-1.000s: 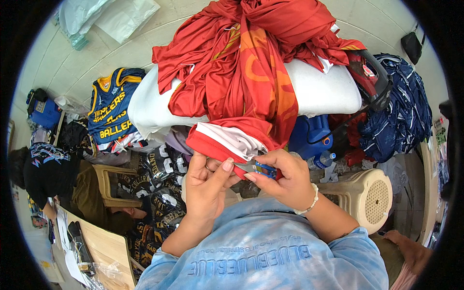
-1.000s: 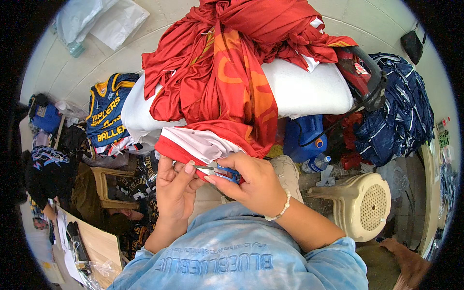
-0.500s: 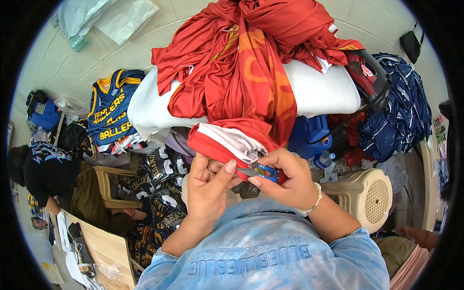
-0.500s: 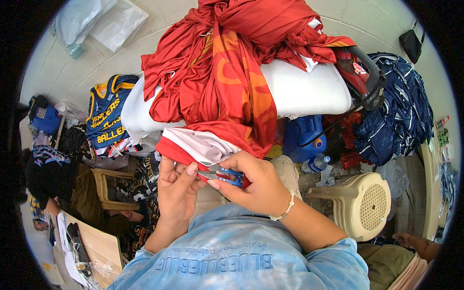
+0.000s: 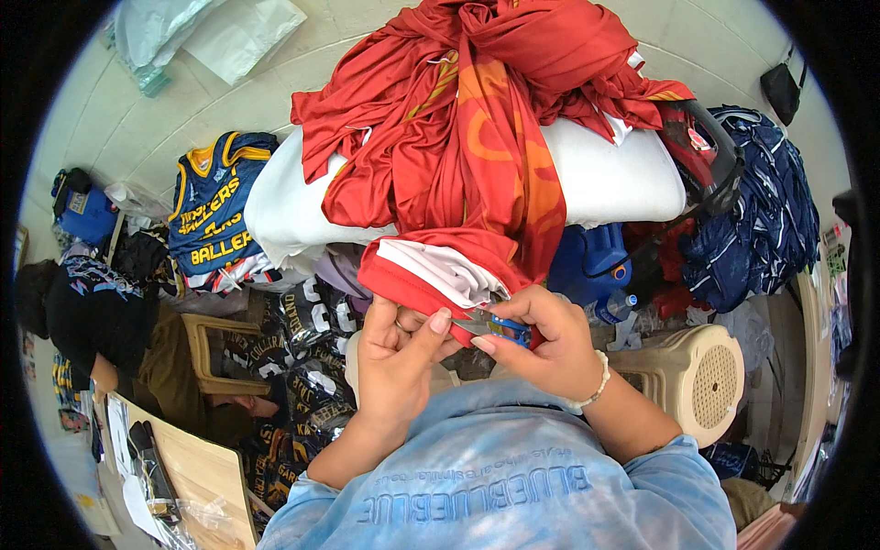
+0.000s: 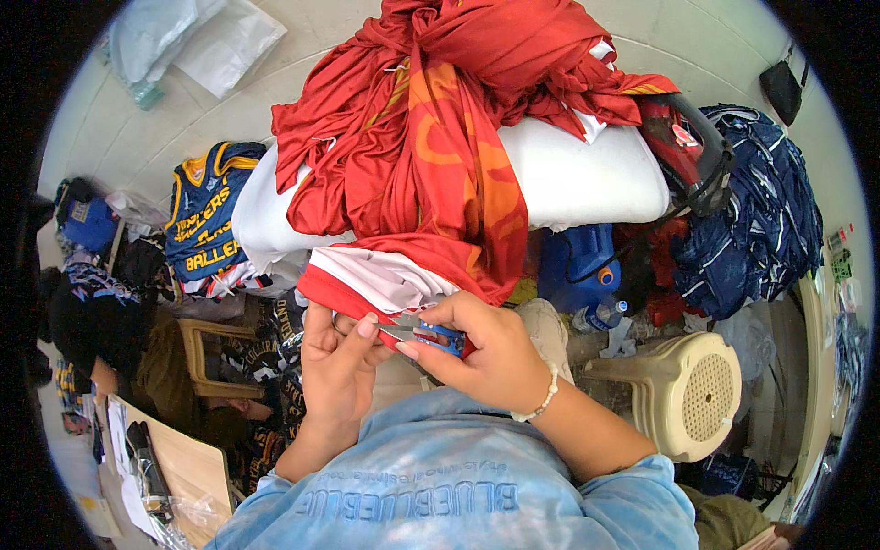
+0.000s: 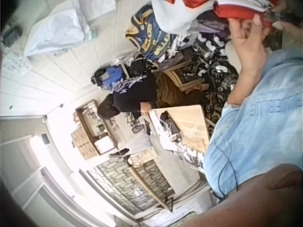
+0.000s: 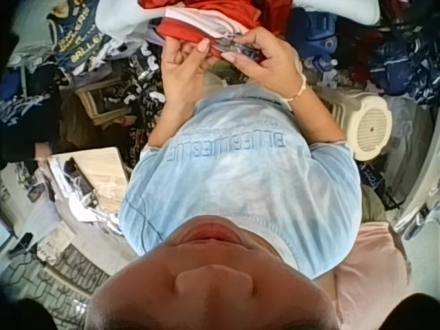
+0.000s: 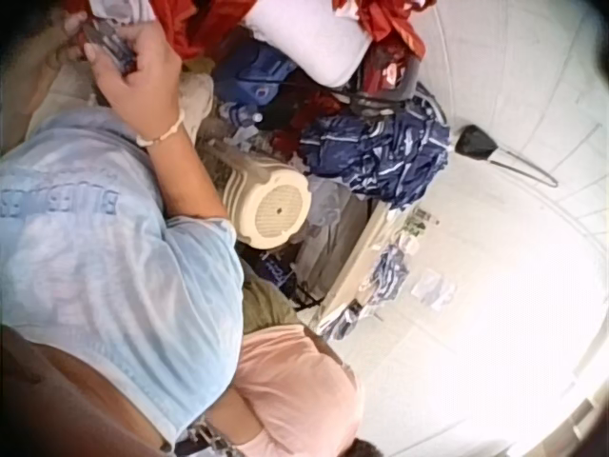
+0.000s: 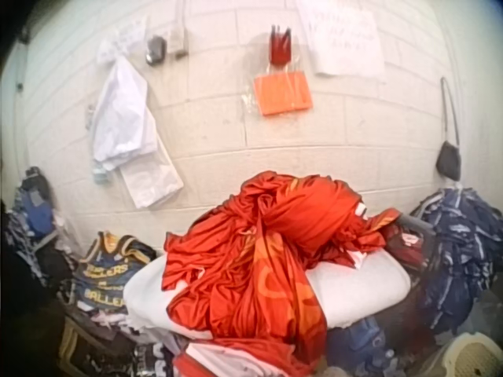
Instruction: The person uses scissors to cut the edge of a red and white fabric piece. They repeatedly trim small sections along the hem while holding the fabric taut. The cut pieces fall away as the person continues cutting along the edge.
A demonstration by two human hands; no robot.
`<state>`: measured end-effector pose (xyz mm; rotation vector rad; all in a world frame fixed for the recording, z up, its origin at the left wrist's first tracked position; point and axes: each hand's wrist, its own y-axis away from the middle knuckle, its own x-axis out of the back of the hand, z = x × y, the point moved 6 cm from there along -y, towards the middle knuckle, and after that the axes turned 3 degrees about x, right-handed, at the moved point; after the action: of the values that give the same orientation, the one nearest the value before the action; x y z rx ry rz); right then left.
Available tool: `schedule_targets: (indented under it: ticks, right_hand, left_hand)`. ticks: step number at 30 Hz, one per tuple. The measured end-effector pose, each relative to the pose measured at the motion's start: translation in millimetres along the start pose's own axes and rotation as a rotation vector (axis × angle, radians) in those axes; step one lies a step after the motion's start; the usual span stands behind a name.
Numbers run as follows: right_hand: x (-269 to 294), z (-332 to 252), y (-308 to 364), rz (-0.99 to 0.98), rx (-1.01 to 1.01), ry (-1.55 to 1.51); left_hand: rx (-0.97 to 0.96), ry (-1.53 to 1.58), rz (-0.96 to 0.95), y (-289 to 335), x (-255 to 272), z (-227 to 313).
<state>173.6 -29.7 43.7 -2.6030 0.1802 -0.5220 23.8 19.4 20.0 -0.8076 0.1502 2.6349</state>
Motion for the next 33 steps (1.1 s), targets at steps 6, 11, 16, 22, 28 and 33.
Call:
schedule_targets:
  ticks: [6, 11, 16, 22, 28, 33]
  right_hand:
    - [2, -4, -1, 0.008, 0.061, 0.063]
    - [1, 5, 1, -0.044, -0.021, -0.047]
    - [-11, 25, 5, -0.163, -0.159, -0.095]
    - [-1, 26, 6, -0.199, -0.125, -0.107]
    - [2, 15, 5, -0.062, -0.072, -0.167]
    - [1, 11, 6, -0.048, 0.009, -0.025]
  left_hand:
    - [0.0, -0.015, -0.008, 2, 1, -3]
    - [0.018, -0.036, 0.014, 1, -2, -4]
    - [-0.009, -0.02, 0.026, -5, -5, -3]
    - [-0.032, 0.006, 0.074, -16, 6, 4]
    - [-0.037, 0.033, 0.066, -14, 2, 3]
    - [-0.027, 0.062, 0.021, -13, 2, 2]
